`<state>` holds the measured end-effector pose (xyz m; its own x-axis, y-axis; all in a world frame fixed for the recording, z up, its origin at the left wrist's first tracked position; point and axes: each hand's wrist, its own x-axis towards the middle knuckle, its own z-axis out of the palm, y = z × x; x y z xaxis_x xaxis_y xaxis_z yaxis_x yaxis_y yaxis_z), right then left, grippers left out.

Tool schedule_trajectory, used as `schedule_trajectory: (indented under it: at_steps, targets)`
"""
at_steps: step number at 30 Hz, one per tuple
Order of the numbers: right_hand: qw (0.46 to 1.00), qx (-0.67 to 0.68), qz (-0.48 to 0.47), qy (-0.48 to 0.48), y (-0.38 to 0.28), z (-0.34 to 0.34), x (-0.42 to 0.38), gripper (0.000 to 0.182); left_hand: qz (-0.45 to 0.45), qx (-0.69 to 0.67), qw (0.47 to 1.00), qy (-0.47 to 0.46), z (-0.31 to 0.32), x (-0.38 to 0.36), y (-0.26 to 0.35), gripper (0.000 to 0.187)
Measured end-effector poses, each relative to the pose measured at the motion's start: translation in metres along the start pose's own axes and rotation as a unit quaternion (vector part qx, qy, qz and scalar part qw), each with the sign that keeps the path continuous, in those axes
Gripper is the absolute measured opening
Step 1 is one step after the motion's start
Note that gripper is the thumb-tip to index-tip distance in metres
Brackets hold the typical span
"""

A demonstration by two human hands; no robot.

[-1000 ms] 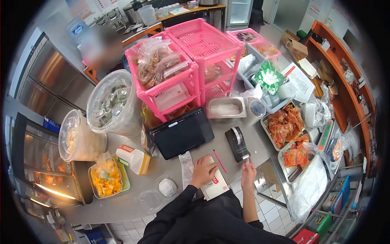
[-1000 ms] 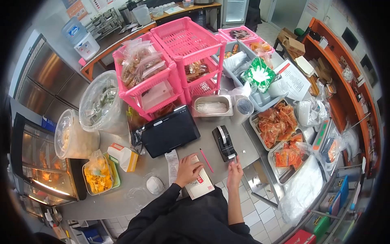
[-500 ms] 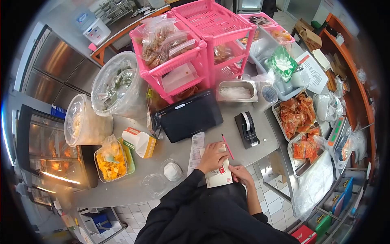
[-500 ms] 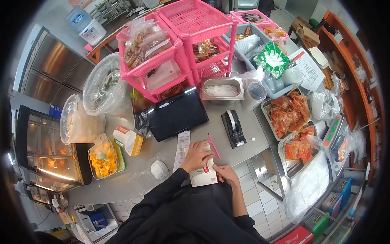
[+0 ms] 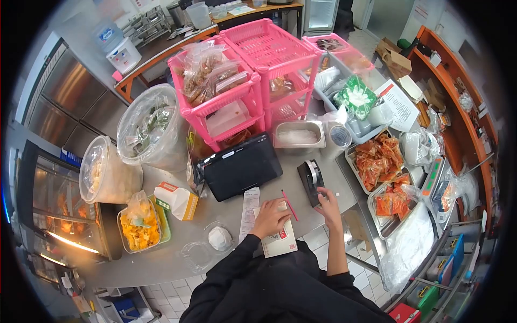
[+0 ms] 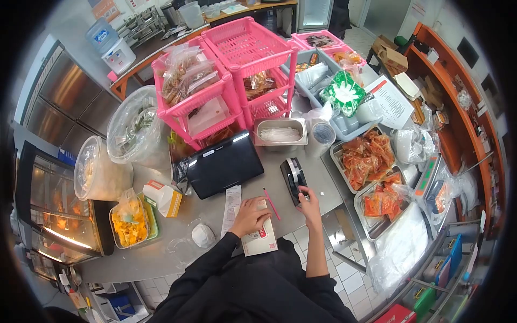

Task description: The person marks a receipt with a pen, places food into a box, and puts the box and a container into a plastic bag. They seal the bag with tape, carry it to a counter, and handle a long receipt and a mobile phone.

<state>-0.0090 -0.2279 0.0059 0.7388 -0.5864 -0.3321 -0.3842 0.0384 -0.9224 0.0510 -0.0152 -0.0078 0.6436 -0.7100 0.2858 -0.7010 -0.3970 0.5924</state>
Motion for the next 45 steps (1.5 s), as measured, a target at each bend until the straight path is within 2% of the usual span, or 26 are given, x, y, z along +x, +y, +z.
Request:
schedule_trajectory:
  at_steps: [1, 4, 7, 9, 11, 12, 13, 14, 17, 19, 20, 22, 26, 27, 28, 30, 31, 33, 34, 36, 37, 39, 41, 42, 43, 45]
  targets:
    - [0.966, 0.215, 0.116, -0.084, -0.005, -0.002, 0.001, 0.026, 0.001, -0.007, 1.0, 0.006, 0.001, 0.002, -0.001, 0.012]
    - [0.947, 0.315, 0.041, -0.037, 0.059, -0.003, -0.003, 0.029, -0.014, -0.011, 1.0, -0.009, 0.001, 0.001, -0.001, 0.012]
    - [0.892, 0.45, -0.008, -0.038, 0.067, 0.003, -0.019, 0.039, -0.019, 0.007, 1.0, -0.015, 0.003, -0.001, -0.003, 0.014]
    - [0.912, 0.409, -0.003, 0.022, 0.078, 0.008, -0.024, 0.049, -0.006, -0.006, 1.0, -0.004, 0.009, -0.002, -0.009, 0.015]
    - [0.943, 0.308, -0.037, 0.124, 0.113, 0.021, -0.005, 0.016, -0.015, 0.009, 1.0, -0.017, 0.009, -0.002, -0.008, 0.014]
    - [0.954, 0.226, -0.033, 0.194, 0.102, 0.028, -0.007, 0.012, -0.015, 0.013, 1.0, -0.008, 0.006, -0.001, -0.004, 0.014]
    - [0.904, 0.377, -0.016, 0.201, 0.093, 0.031, -0.01, 0.014, -0.018, 0.002, 1.0, -0.012, 0.007, 0.0, -0.004, 0.014]
    - [0.902, 0.377, -0.022, 0.209, 0.088, 0.024, -0.017, 0.014, -0.009, -0.003, 1.0, -0.012, 0.007, 0.0, 0.0, 0.014]
    - [0.91, 0.388, 0.056, 0.135, 0.063, 0.026, -0.035, 0.018, -0.014, 0.0, 1.0, -0.007, 0.006, -0.001, -0.006, 0.014]
    - [0.964, 0.184, 0.104, -0.16, 0.045, 0.028, -0.048, 0.029, -0.024, -0.006, 1.0, -0.015, 0.003, -0.001, -0.003, 0.015]
    - [0.964, 0.184, 0.106, -0.161, 0.041, 0.028, -0.046, 0.029, -0.031, -0.01, 0.999, -0.02, 0.002, 0.001, -0.002, 0.015]
    - [0.952, -0.041, 0.123, -0.276, 0.036, 0.035, -0.041, 0.035, -0.029, -0.006, 0.999, -0.027, 0.004, 0.002, -0.004, 0.016]
    - [0.901, 0.131, 0.264, -0.317, 0.077, 0.032, -0.04, 0.036, 0.006, -0.008, 1.0, 0.011, 0.021, -0.004, -0.017, 0.019]
    - [0.93, 0.052, 0.26, -0.254, 0.067, 0.031, -0.049, 0.03, -0.006, -0.019, 0.999, 0.037, 0.03, -0.008, -0.02, 0.02]
    - [0.927, 0.059, 0.264, -0.259, 0.07, 0.026, -0.052, 0.027, -0.038, -0.007, 0.999, -0.018, 0.021, -0.006, -0.011, 0.022]
    - [0.928, 0.072, 0.212, -0.297, 0.101, 0.015, -0.051, 0.026, -0.028, -0.031, 0.999, 0.014, 0.025, -0.007, -0.011, 0.023]
    - [0.958, -0.128, 0.165, -0.197, 0.079, 0.022, -0.06, 0.029, -0.011, -0.024, 0.999, 0.026, 0.026, -0.007, -0.014, 0.023]
    - [0.977, -0.194, -0.068, -0.053, 0.076, 0.033, -0.073, 0.032, -0.046, -0.054, 0.994, 0.081, 0.01, -0.008, -0.004, 0.02]
    - [0.974, -0.197, -0.079, -0.078, 0.053, 0.047, -0.085, 0.032, -0.064, -0.041, 0.992, 0.098, -0.008, -0.014, -0.002, 0.02]
    - [0.906, -0.316, -0.278, -0.03, 0.011, 0.079, -0.12, 0.058, -0.127, -0.16, 0.936, 0.287, -0.036, -0.025, 0.009, 0.013]
    - [0.907, -0.312, -0.28, -0.037, 0.008, 0.092, -0.124, 0.058, -0.12, -0.103, 0.937, 0.312, -0.058, -0.034, 0.01, 0.008]
    - [0.785, -0.558, -0.258, -0.078, 0.005, 0.11, -0.138, 0.077, -0.171, 0.002, 0.917, 0.36, -0.108, -0.073, 0.009, 0.01]
    - [0.771, -0.557, -0.296, -0.088, 0.007, 0.13, -0.134, 0.075, -0.308, 0.082, 0.875, 0.364, -0.144, -0.126, -0.007, 0.017]
    - [0.761, -0.554, -0.324, -0.097, 0.008, 0.14, -0.134, 0.072, -0.394, 0.13, 0.861, 0.295, -0.162, -0.157, -0.014, 0.028]
    - [0.808, -0.427, -0.381, -0.138, 0.005, 0.155, -0.137, 0.065, -0.46, 0.208, 0.826, 0.251, -0.157, -0.197, -0.031, 0.038]
    - [0.792, -0.435, -0.38, -0.196, 0.007, 0.186, -0.142, 0.06, -0.57, 0.244, 0.772, 0.14, -0.14, -0.272, -0.054, 0.041]
